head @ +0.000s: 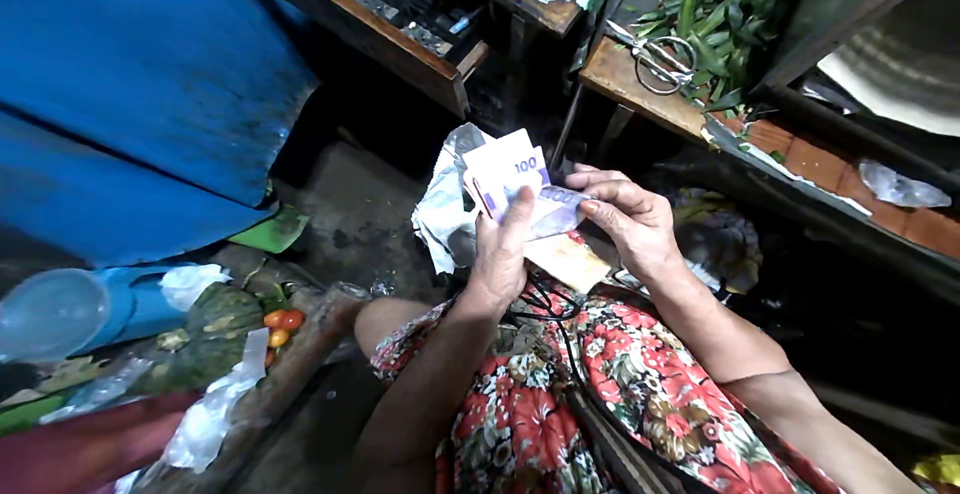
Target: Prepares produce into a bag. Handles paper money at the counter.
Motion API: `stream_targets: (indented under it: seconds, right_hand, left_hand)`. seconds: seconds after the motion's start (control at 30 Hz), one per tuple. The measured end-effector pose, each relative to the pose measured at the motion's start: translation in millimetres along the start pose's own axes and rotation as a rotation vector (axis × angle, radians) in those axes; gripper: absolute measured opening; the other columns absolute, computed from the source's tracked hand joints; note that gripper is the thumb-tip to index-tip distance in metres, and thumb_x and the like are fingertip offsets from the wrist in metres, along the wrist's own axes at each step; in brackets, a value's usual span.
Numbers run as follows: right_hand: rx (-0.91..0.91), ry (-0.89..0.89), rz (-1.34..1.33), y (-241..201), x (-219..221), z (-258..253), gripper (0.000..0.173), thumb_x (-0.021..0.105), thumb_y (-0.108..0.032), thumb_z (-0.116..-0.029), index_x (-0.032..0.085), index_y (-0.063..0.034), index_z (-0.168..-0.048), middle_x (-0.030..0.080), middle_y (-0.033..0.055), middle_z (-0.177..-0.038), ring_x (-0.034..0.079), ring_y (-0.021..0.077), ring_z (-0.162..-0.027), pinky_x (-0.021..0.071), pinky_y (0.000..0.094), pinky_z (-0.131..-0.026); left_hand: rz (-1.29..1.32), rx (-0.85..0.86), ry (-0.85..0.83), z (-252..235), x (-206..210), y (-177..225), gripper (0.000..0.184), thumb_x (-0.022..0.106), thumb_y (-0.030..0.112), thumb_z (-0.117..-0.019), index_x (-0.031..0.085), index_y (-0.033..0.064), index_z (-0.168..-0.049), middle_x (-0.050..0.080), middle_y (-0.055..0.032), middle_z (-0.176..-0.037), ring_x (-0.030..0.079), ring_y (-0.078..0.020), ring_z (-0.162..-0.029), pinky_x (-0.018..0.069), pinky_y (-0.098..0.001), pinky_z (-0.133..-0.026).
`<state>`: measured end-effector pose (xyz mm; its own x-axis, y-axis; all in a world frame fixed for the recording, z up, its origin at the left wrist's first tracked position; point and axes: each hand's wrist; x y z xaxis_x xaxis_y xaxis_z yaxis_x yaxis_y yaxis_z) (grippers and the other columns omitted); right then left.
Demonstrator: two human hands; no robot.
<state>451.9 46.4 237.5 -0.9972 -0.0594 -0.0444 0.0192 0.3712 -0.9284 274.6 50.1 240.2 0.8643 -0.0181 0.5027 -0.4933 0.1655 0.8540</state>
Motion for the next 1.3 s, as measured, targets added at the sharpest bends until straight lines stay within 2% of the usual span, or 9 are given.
stream_targets:
  seconds: [0.1,0.23,0.53,0.67,0.77,0.83,0.93,1.17,1.3]
  right_hand:
    - [-0.008,-0.169,0.109,-7.8,-11.0,2.9,0.018,0.061,-0.014,-0.0993,0.075,-0.005,-0.095,0.07,0.0107,-0.126,0.05,0.0298,-0.139,0.0372,0.0468,-0.12]
    - [0.066,-0.216,0.285,-12.3,-17.6,6.8,0.032,0.045,-0.002,-0.0927,0.077,-0.0081,-0.088,0.07,0.0077,-0.128,0.045,0.0285,-0.143,0.0332,0.0447,-0.121]
    - [0.045,-0.024,0.147,-8.6,3.2,-3.1,0.031,0.059,-0.016,-0.1023,0.067,0.0027,-0.125,0.064,0.013,-0.133,0.06,0.0192,-0.127,0.0517,0.0341,-0.107]
    - [0.007,0.023,0.072,-4.9,4.0,-5.0,0.011,0.064,-0.008,-0.0977,0.072,-0.0016,-0.098,0.071,0.0113,-0.121,0.058,0.0255,-0.131,0.0449,0.0417,-0.115]
    - [0.009,-0.1,0.108,-10.7,-5.8,-2.6,0.016,0.061,-0.011,-0.099,0.073,-0.0033,-0.093,0.071,0.0114,-0.122,0.054,0.0292,-0.135,0.0401,0.0457,-0.119]
    - [0.031,-0.221,0.134,-15.4,-14.8,-0.4,0.025,0.055,-0.016,-0.1008,0.075,-0.0053,-0.092,0.07,0.0104,-0.126,0.049,0.03,-0.139,0.0353,0.0459,-0.122]
    - [0.01,-0.173,0.151,-12.9,-16.9,1.6,0.042,0.045,-0.032,-0.108,0.075,-0.0059,-0.094,0.072,0.0089,-0.121,0.053,0.0278,-0.137,0.034,0.0452,-0.122]
    - [0.053,-0.037,0.231,-11.8,-1.6,-3.1,0.035,0.053,-0.022,-0.1053,0.066,0.0025,-0.126,0.064,0.011,-0.134,0.059,0.0143,-0.126,0.0502,0.0308,-0.106]
    - [0.004,0.014,0.113,-5.7,4.8,-4.8,0.021,0.063,-0.011,-0.0991,0.07,0.0021,-0.113,0.067,0.0128,-0.126,0.061,0.0213,-0.126,0.0511,0.037,-0.108]
  left_hand:
    - [0.04,-0.001,-0.017,-5.3,-3.8,4.5,0.038,0.038,0.039,-0.1107,0.054,0.0107,-0.131,0.075,-0.0097,-0.106,0.075,-0.0223,-0.094,0.0632,-0.0412,-0.084]
    - [0.022,0.011,0.077,-7.4,2.6,6.8,0.018,0.051,0.005,-0.1036,0.053,-0.0004,-0.121,0.075,-0.0137,-0.092,0.075,-0.0245,-0.084,0.0636,-0.0401,-0.08]
    - [-0.049,0.059,0.023,0.2,6.9,-3.4,0.061,0.079,-0.015,-0.0749,0.054,0.0059,-0.126,0.072,-0.0037,-0.106,0.072,-0.0132,-0.095,0.0627,-0.0338,-0.085]
    - [-0.02,0.044,-0.02,1.9,2.1,-5.3,0.052,0.083,0.007,-0.0833,0.057,0.0111,-0.128,0.073,-0.0009,-0.108,0.072,-0.0117,-0.095,0.0624,-0.0331,-0.084]
    - [0.006,-0.005,-0.039,-0.9,-4.5,-0.1,0.045,0.048,0.051,-0.1056,0.054,0.0159,-0.134,0.072,-0.0024,-0.111,0.071,-0.0142,-0.1,0.0617,-0.0369,-0.087]
    - [0.031,0.008,-0.006,-4.0,-2.9,3.3,0.036,0.038,0.035,-0.1107,0.055,0.0072,-0.128,0.075,-0.0122,-0.101,0.075,-0.0222,-0.09,0.0635,-0.04,-0.08]
    - [0.076,0.047,0.015,-6.2,0.5,2.4,0.019,0.051,0.004,-0.1018,0.05,0.0016,-0.121,0.075,-0.0151,-0.091,0.076,-0.026,-0.083,0.064,-0.0414,-0.08]
    - [-0.049,0.14,-0.019,1.2,4.1,-4.9,0.056,0.079,-0.011,-0.0785,0.057,0.0084,-0.126,0.072,-0.0014,-0.108,0.072,-0.0124,-0.098,0.0621,-0.0338,-0.087]
    - [-0.075,0.12,-0.024,2.1,9.2,-6.3,0.059,0.08,-0.014,-0.0736,0.057,0.0051,-0.124,0.072,-0.0033,-0.106,0.072,-0.0128,-0.096,0.0623,-0.0336,-0.087]
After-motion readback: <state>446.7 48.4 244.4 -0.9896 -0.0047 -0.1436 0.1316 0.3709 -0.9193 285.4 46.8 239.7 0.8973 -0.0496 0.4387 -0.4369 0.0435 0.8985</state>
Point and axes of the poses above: each hand's wrist, its own z-axis away from the middle knuckle, its own x-axis out of the palm, y = z × x
